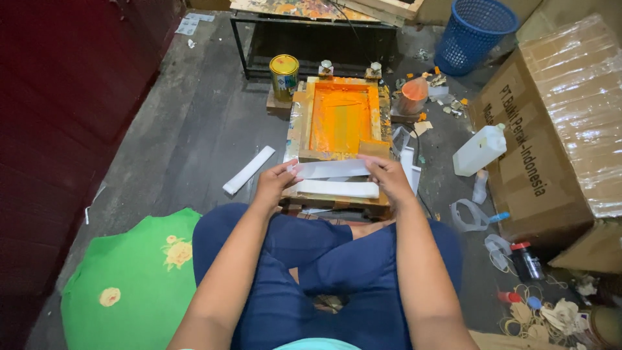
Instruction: The person sits on the floor and uses a squeegee to spread orange ink across a screen printing frame. They repeatedly pull the ink across the mesh and then lift a white rectangular object from the frame to inspect it.
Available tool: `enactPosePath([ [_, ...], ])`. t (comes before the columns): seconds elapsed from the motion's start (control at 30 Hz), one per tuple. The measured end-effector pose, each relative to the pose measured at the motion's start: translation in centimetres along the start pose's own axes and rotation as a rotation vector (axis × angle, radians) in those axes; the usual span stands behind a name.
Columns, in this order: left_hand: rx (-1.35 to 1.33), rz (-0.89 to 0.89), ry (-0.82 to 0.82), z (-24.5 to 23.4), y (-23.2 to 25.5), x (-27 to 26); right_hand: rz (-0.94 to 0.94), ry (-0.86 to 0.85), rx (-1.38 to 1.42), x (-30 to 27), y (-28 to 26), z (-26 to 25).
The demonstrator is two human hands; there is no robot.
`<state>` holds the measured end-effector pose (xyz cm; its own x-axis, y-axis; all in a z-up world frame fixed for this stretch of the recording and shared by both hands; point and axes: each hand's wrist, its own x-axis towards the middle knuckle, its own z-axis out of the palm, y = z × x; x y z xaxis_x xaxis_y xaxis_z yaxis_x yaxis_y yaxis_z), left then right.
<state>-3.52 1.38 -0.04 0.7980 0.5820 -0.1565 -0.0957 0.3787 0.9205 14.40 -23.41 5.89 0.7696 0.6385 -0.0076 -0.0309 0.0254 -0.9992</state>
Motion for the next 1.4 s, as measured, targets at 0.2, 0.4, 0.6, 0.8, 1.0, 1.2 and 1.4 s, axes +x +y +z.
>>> enactPosePath([
  [0.2, 0.009, 0.019, 0.044, 1.1, 0.1, 0.2, -0.004, -0.036, 0.308, 0.4, 0.5, -0.3],
  [0.4, -0.039, 0.007, 0.078, 2.9, 1.4, -0.8, -0.114, -0.165, 0.476, 2.6, 3.8, -0.8],
  [0.6, -0.041, 0.04, 0.098, 4.3, 2.2, -1.5, -0.056, -0.169, 0.421, 1.8, 4.4, 1.6],
  [0.8, -0.014, 0.047, 0.073, 4.9, 1.7, -1.4, -0.041, -0.145, 0.432, 1.3, 4.8, 4.5],
  [1.0, 0.048, 0.038, 0.086, 4.5, 1.7, -1.5, -0.024, -0.085, 0.373, -0.4, 1.5, 6.8],
  [1.2, 0.021, -0.014, 0.073, 5.2, 2.9, -2.0, -0.053, -0.088, 0.309, -0.3, 1.6, 8.1],
  [1.4, 0.028, -0.046, -0.023, 4.4, 0.7, 0.2, -0.001, -0.096, 0.162, -0.3, 1.5, 9.5],
])
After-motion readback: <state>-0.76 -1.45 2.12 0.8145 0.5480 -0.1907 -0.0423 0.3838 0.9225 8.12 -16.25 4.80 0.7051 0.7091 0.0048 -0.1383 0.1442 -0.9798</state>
